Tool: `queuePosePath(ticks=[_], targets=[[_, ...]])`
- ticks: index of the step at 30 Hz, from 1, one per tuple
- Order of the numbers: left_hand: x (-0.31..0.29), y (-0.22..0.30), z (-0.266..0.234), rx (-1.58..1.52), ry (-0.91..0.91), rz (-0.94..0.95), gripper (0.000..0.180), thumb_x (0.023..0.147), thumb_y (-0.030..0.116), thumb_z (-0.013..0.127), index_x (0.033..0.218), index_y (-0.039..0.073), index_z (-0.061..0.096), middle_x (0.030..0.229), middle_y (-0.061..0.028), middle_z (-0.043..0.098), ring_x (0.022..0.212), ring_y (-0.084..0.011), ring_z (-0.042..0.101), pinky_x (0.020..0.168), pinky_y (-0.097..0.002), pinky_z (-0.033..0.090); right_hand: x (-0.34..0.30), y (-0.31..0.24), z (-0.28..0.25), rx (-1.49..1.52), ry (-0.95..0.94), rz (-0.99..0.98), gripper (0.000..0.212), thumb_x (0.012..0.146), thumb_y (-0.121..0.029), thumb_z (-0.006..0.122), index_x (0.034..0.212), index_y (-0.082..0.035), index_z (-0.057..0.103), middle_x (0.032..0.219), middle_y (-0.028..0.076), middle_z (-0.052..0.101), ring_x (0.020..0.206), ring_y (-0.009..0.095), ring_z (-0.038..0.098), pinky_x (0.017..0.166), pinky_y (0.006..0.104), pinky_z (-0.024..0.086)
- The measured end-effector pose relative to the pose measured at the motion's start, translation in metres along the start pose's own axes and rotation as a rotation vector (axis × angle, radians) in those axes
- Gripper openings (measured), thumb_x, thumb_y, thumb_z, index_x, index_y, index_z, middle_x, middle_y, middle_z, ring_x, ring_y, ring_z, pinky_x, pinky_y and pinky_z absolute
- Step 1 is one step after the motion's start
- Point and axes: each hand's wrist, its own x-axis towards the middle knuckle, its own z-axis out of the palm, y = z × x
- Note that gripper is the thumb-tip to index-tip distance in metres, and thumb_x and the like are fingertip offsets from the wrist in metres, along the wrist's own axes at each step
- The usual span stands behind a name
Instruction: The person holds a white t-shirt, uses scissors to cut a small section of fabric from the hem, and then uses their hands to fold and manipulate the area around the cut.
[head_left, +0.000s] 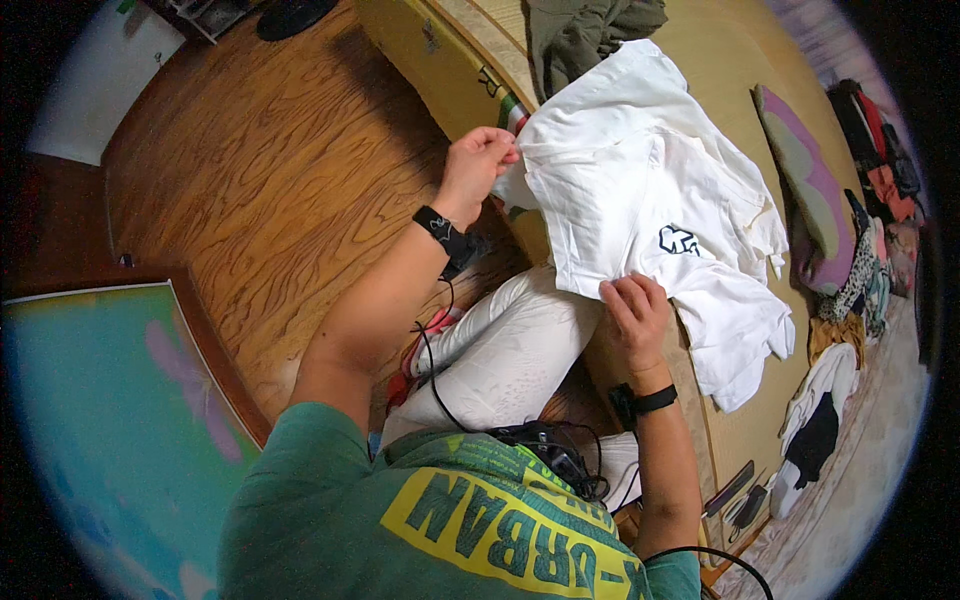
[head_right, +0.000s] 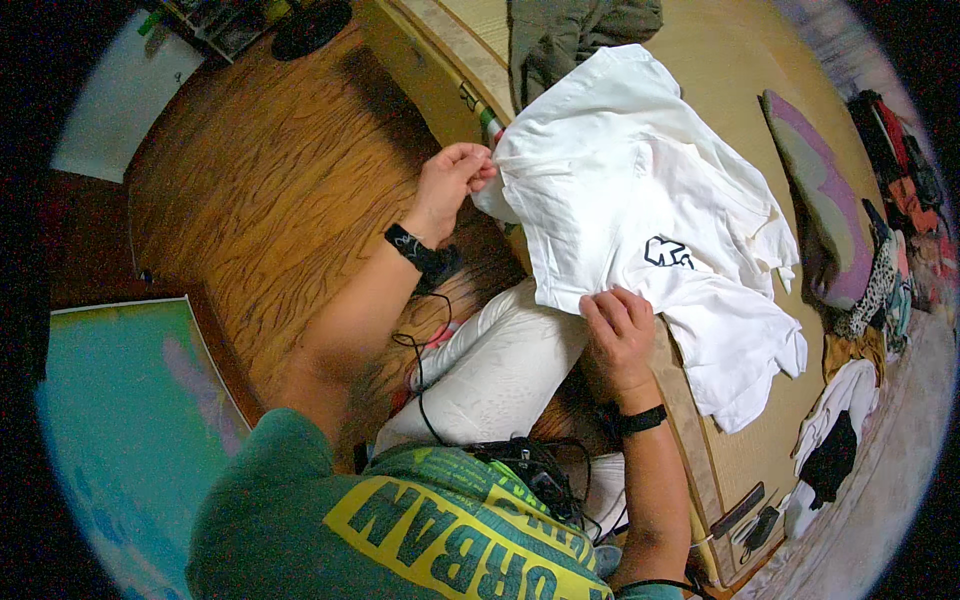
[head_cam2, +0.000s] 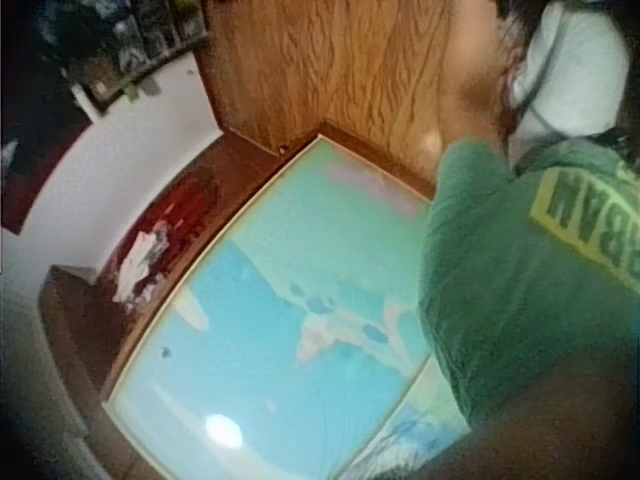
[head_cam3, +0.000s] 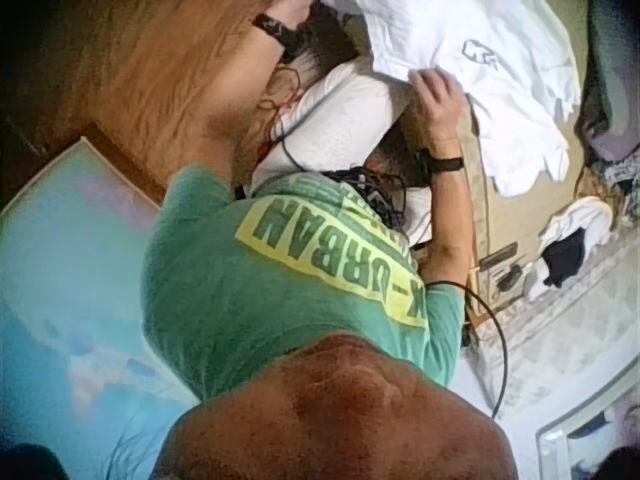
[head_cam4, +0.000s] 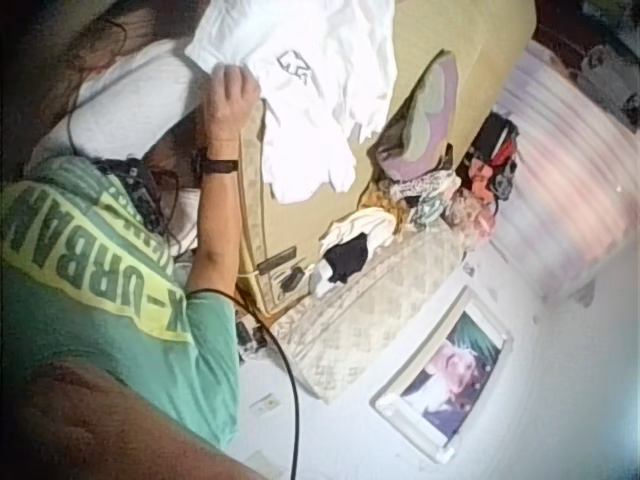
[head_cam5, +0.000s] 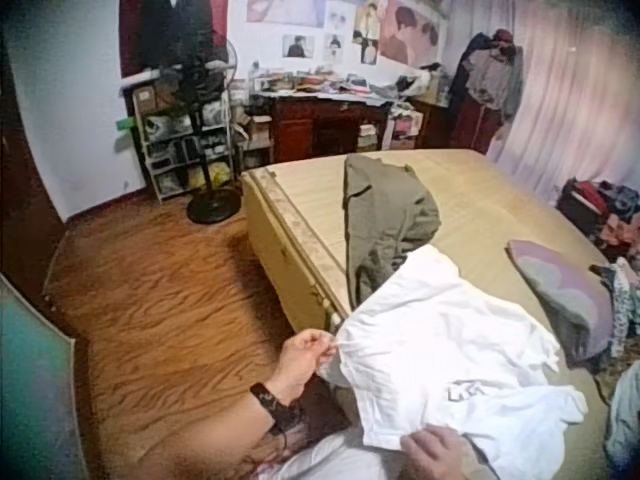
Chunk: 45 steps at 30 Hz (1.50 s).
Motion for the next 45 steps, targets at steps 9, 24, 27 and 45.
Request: queuePosePath(ticks=[9,24,27,45], targets=[[-0.019,-0.024,0.004,-0.141,-0.336,-0.129,0.026,0.096,0.024,0.058,0.116,0.007,0.055,0.108,-0.0015,0.062,0.094,-0.0097,0.057,0.082,-0.0251,0.045,0.002,-0.002,0.000,-0.015,-0.005,0.007,0.033,0.070,-0.003,0.068,0.102,-0.009,0.067,0.099,0.004,0.062,0.095,0.026,0.058,0.079,0.0376,0.047],[-0.074,-0.083,0.006,-0.418,-0.563,-0.534,0.034,0.095,0.025,0.060,0.123,0.007,0.051,0.116,-0.0034,0.060,0.104,-0.0147,0.057,0.093,-0.0324,0.045,0.000,0.000,0.001,0.036,0.017,0.027,0.036,0.070,-0.003,0.069,0.105,-0.008,0.067,0.099,0.005,0.063,0.096,0.028,0.058,0.080,0.0387,0.047],[-0.085,-0.079,0.011,-0.368,-0.480,-0.519,0.022,0.091,0.017,0.065,0.110,0.007,0.061,0.104,-0.0029,0.065,0.096,-0.0118,0.059,0.085,-0.0281,0.048,-0.002,0.001,0.001,0.008,0.015,0.006,0.036,0.071,-0.003,0.068,0.106,-0.008,0.066,0.100,0.006,0.062,0.097,0.028,0.058,0.080,0.0391,0.047],[-0.104,-0.063,0.016,0.007,-0.323,-0.408,0.014,0.089,0.012,0.065,0.095,0.000,0.066,0.084,-0.0064,0.070,0.069,-0.0081,0.063,0.056,-0.0186,0.046,-0.004,0.000,0.002,-0.036,0.032,-0.031,0.034,0.073,-0.006,0.067,0.107,-0.008,0.064,0.102,0.006,0.061,0.099,0.028,0.057,0.081,0.0392,0.047]])
